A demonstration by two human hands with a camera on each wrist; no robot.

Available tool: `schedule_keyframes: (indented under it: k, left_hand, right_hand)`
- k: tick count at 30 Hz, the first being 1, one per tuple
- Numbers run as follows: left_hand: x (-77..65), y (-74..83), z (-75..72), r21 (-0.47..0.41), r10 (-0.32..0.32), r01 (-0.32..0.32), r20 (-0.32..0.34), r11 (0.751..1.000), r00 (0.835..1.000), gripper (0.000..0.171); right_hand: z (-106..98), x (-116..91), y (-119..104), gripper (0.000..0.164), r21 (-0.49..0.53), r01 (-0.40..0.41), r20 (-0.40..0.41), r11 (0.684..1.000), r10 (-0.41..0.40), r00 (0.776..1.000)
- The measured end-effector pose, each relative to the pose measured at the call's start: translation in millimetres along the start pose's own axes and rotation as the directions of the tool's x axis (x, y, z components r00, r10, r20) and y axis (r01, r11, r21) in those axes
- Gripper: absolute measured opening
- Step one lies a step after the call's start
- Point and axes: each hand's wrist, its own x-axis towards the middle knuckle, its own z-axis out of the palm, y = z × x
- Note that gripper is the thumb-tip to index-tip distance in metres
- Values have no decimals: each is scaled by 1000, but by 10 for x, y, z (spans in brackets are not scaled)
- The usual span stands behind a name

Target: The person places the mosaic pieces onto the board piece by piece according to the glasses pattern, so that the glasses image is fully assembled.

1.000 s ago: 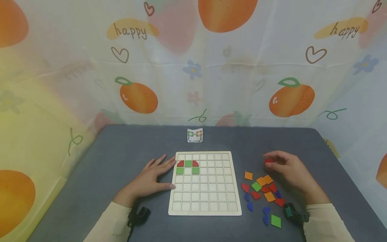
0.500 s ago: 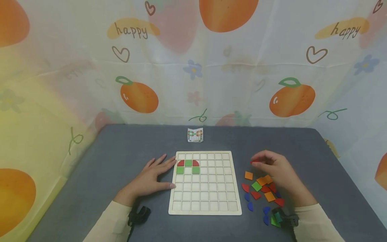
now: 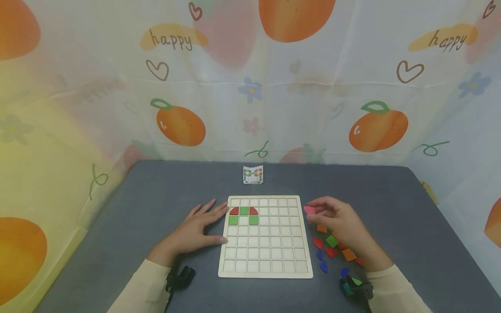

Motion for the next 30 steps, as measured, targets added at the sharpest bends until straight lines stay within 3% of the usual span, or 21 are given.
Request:
schedule_keyframes:
  k: [10, 30]
  left_hand:
    - [-3, -23, 12, 10, 5, -5, -4, 1000, 1000, 98]
    - [1, -12, 14, 4, 10, -10, -13, 1000, 1000, 99]
  right_hand:
    - [288, 44, -48, 29, 105, 58, 84, 993, -67, 994]
    - [992, 231, -146, 22, -53, 189, 160, 981, -178, 971]
